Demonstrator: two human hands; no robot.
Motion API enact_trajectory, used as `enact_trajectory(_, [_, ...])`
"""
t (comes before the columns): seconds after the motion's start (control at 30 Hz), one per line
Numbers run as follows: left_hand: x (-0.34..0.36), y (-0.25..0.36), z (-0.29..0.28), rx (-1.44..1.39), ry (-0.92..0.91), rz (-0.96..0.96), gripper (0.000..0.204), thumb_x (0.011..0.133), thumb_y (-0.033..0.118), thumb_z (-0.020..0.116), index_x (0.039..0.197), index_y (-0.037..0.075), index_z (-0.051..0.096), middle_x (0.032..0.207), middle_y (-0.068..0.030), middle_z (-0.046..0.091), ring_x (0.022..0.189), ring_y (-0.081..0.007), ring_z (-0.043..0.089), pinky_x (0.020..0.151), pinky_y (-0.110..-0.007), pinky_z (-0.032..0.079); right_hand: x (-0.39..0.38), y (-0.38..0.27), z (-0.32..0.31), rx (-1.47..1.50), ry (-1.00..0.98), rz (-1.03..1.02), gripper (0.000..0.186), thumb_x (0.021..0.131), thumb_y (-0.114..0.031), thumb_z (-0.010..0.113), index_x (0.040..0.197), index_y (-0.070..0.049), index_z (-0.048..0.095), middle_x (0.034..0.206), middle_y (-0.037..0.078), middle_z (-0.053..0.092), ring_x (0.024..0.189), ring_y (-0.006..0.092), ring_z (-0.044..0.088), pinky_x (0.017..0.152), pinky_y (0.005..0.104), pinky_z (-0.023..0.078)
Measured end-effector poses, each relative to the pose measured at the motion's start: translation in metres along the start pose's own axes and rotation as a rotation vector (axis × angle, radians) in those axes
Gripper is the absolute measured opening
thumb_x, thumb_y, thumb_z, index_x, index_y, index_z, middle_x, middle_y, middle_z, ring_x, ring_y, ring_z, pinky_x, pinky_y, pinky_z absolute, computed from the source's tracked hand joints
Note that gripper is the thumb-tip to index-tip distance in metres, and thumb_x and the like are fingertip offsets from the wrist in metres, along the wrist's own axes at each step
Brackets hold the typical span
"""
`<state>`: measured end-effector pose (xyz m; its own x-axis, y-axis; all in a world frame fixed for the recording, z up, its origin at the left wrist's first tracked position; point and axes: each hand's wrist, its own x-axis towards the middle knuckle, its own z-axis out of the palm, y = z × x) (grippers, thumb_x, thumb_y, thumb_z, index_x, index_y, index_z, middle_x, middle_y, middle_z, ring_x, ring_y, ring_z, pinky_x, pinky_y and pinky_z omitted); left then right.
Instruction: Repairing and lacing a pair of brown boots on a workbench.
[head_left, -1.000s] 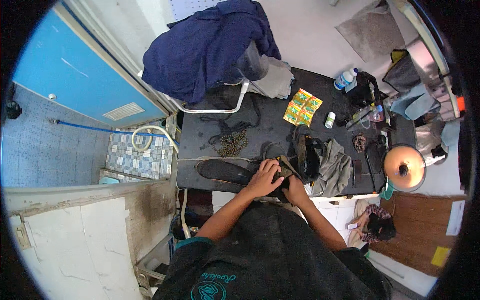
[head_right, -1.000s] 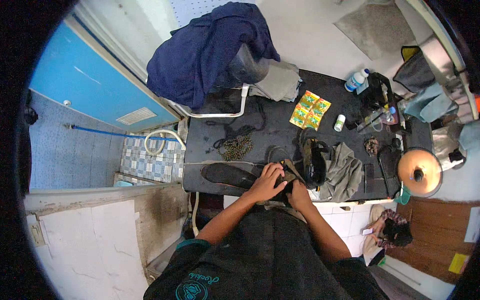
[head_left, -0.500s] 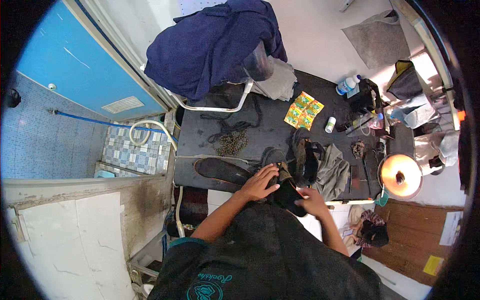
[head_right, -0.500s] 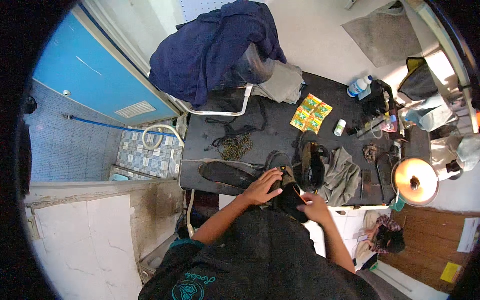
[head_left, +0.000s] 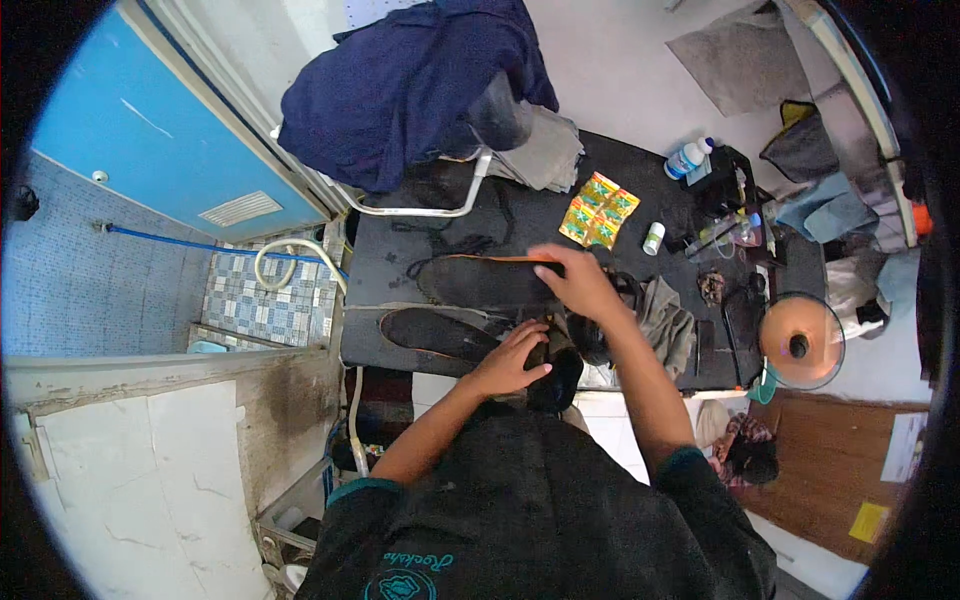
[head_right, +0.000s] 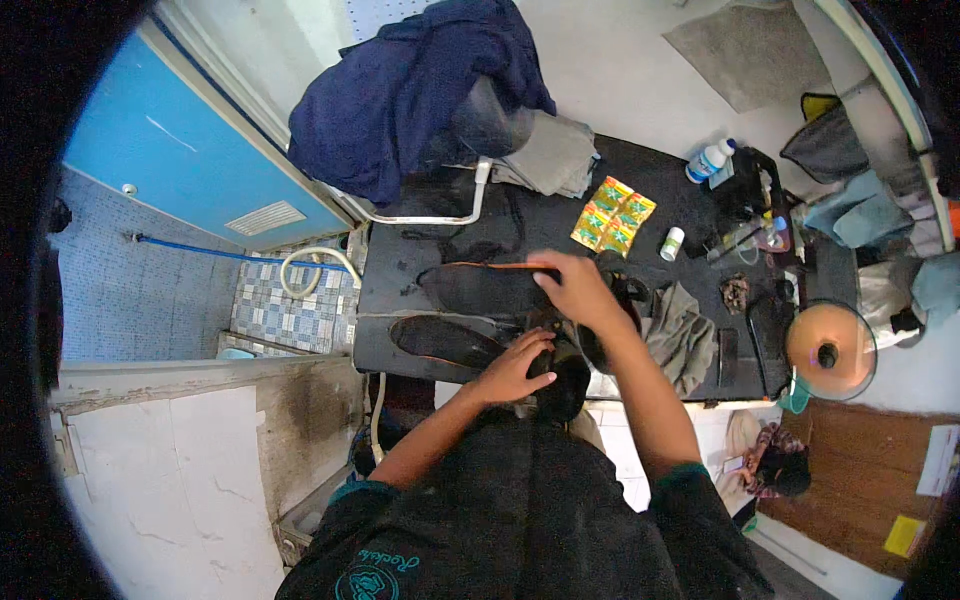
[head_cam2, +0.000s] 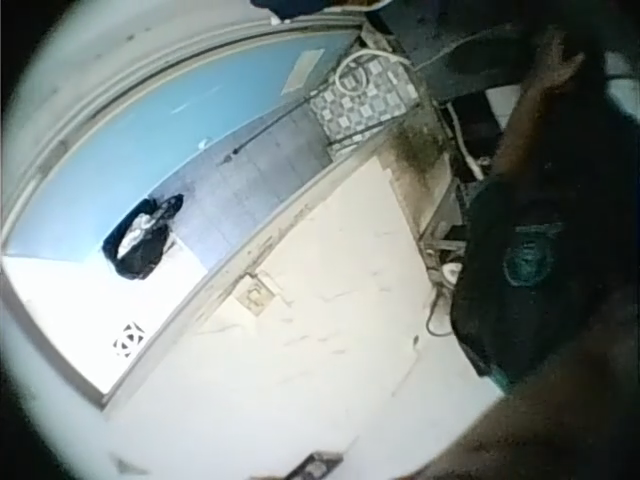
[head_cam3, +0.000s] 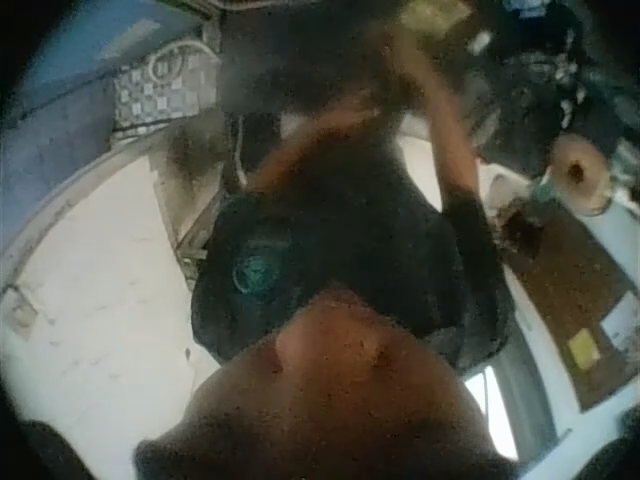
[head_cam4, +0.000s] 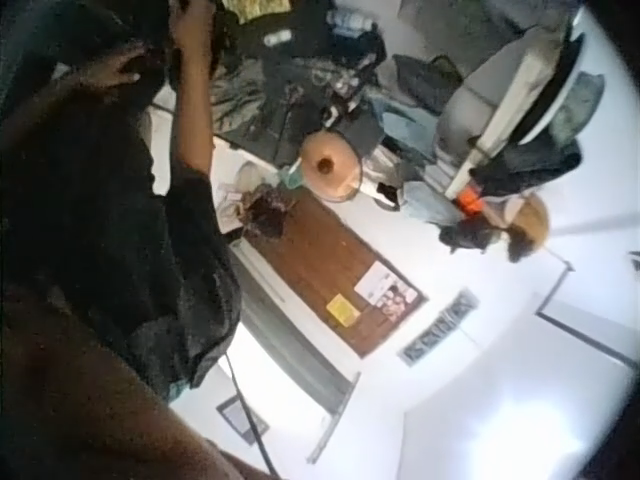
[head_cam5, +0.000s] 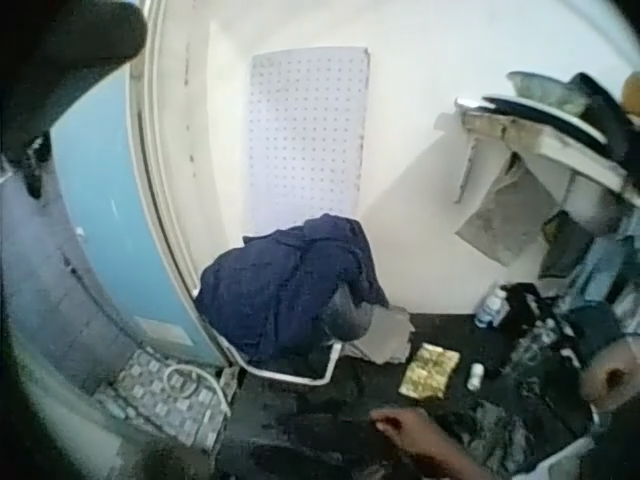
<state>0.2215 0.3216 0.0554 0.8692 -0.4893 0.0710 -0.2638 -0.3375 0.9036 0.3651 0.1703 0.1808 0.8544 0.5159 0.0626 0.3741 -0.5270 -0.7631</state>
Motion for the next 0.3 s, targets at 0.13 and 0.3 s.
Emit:
enact_trajectory(0.13, [-0.017,0.008,0.005,0.080,0.095,-0.066,0.049,0.097,0.029,0.069,0.136,0.002,0.053,0.146,-0.0184,0.045,0.139,-0.0391,0.044,0.114,-0.050,0.039,-0.007,0.021,0.022,-0.361,0.143,-0.103,0.038,0.088,-0.007,0.072,0.124,-0.002,0.064,0.113,0.023,0.070,0.106,0.0430,0.067,0.093,0.0485,0.054])
enact_trajectory(0.3, [-0.040,0.027,0.005,-0.049,0.016,-0.313,0.046,0.097,0.027,0.069,0.136,0.007,0.055,0.143,-0.0135,0.048,0.134,-0.0407,0.049,0.112,-0.049,0.042,-0.108,0.073,0.004,-0.168,-0.210,0.256,0.054,0.084,-0.020,0.080,0.133,-0.009,0.061,0.143,0.023,0.056,0.139,0.0432,0.048,0.116,0.0418,0.041])
